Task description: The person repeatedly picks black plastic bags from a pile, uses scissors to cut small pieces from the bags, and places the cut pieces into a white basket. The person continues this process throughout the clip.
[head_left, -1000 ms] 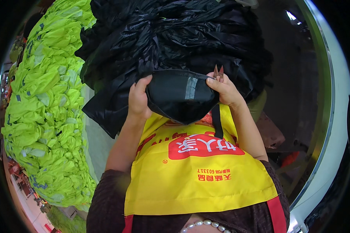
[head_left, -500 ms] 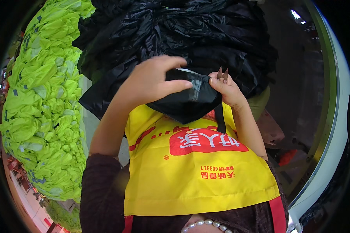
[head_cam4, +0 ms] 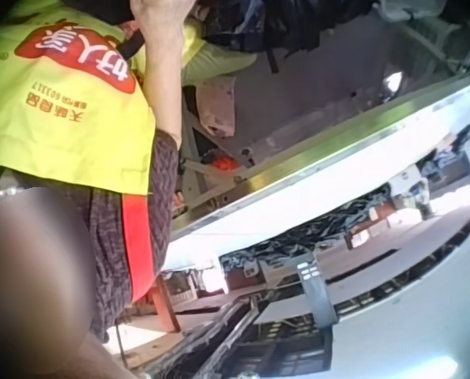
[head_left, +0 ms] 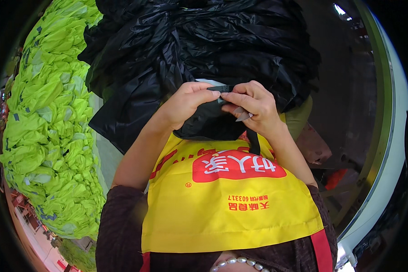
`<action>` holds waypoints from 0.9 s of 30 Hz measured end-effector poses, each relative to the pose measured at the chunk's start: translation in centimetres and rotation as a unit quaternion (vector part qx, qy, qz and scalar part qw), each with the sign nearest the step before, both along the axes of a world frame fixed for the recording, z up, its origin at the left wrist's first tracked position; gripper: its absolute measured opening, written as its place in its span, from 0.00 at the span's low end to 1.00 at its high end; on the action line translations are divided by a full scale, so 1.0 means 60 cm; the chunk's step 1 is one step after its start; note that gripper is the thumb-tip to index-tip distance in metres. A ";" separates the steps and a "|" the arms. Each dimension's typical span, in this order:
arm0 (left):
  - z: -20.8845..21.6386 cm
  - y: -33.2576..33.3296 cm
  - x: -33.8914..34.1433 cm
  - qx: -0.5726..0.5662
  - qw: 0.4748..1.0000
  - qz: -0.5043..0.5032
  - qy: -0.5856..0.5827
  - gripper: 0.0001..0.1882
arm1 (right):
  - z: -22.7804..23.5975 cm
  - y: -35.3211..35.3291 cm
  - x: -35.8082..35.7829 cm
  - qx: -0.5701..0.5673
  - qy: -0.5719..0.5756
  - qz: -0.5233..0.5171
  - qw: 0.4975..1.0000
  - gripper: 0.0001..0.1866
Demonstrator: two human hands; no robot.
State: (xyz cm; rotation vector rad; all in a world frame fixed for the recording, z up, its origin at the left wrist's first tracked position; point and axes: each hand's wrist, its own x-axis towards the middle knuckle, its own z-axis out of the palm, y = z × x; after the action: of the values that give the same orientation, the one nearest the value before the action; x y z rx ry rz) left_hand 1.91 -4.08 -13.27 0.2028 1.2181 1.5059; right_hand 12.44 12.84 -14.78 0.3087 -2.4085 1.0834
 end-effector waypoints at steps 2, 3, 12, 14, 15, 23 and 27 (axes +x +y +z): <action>0.003 -0.001 0.000 0.005 1.000 0.001 -0.017 0.10 | -0.004 0.004 0.002 0.030 0.038 -0.003 0.999 0.14; 0.005 -0.002 -0.001 0.006 1.000 -0.001 -0.012 0.10 | -0.005 0.004 0.003 0.044 0.057 -0.003 0.997 0.13; 0.010 -0.010 0.007 -0.009 1.000 0.017 0.023 0.10 | 0.007 0.005 0.011 -0.288 -0.112 -0.053 0.950 0.04; 0.010 -0.010 0.008 -0.013 0.999 0.026 0.026 0.10 | 0.008 0.002 0.012 -0.328 -0.154 -0.043 0.931 0.04; 0.012 -0.009 0.010 -0.020 0.999 0.036 0.026 0.10 | 0.010 0.000 0.012 -0.314 -0.147 -0.041 0.937 0.04; 0.011 -0.010 0.020 0.013 0.996 0.088 -0.015 0.08 | 0.046 -0.013 0.019 -0.013 -0.021 0.087 0.996 0.10; 0.012 -0.014 0.020 0.020 0.995 0.093 -0.019 0.07 | 0.065 0.014 0.038 -0.090 -0.118 0.114 0.982 0.09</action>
State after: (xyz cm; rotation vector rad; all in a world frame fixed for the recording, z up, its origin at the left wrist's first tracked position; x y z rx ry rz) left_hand 3.09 -4.94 -12.54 0.0890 1.2043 1.6884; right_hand 14.72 13.69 -10.87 0.4244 -2.5001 1.5066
